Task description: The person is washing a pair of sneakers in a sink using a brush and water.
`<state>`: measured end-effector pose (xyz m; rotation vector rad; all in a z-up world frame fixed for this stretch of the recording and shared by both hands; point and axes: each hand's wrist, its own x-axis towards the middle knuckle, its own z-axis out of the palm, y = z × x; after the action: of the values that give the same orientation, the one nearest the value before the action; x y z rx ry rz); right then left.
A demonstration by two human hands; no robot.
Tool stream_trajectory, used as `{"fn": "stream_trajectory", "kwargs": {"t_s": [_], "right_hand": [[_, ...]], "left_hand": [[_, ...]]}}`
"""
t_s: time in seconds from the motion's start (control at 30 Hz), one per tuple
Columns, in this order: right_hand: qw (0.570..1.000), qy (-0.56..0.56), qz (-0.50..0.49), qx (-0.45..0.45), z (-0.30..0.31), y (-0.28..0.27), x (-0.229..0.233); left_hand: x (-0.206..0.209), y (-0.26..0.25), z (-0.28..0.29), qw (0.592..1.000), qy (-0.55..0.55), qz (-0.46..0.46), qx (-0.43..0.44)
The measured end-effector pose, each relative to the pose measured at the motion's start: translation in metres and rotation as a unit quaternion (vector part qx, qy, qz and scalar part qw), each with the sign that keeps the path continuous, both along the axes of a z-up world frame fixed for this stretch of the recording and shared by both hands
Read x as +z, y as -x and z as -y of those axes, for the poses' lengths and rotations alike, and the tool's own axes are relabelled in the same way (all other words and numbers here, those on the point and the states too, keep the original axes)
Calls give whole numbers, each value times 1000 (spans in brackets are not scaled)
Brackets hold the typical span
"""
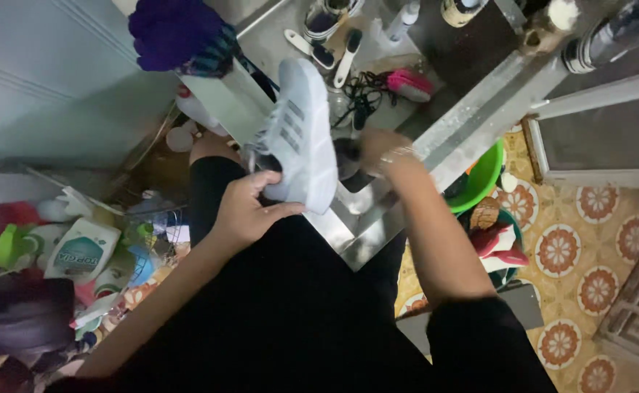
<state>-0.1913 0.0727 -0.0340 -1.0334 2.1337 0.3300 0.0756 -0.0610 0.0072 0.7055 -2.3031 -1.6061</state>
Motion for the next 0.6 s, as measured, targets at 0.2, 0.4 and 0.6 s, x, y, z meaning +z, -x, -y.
{"fn": "stream_trajectory", "kwargs": {"t_s": [0.2,0.4,0.6], "right_hand": [[915,343,42,-208,-92,-12,98],[758,490,171,-395,-123,-78,75],[811,501,-112,-281,-116,-107,77]], "left_hand": [[4,41,-13,997,16,-50,-64],[9,81,-45,994,52,-5,-100],[-5,92,-60,993,-33,-4,-113]]}}
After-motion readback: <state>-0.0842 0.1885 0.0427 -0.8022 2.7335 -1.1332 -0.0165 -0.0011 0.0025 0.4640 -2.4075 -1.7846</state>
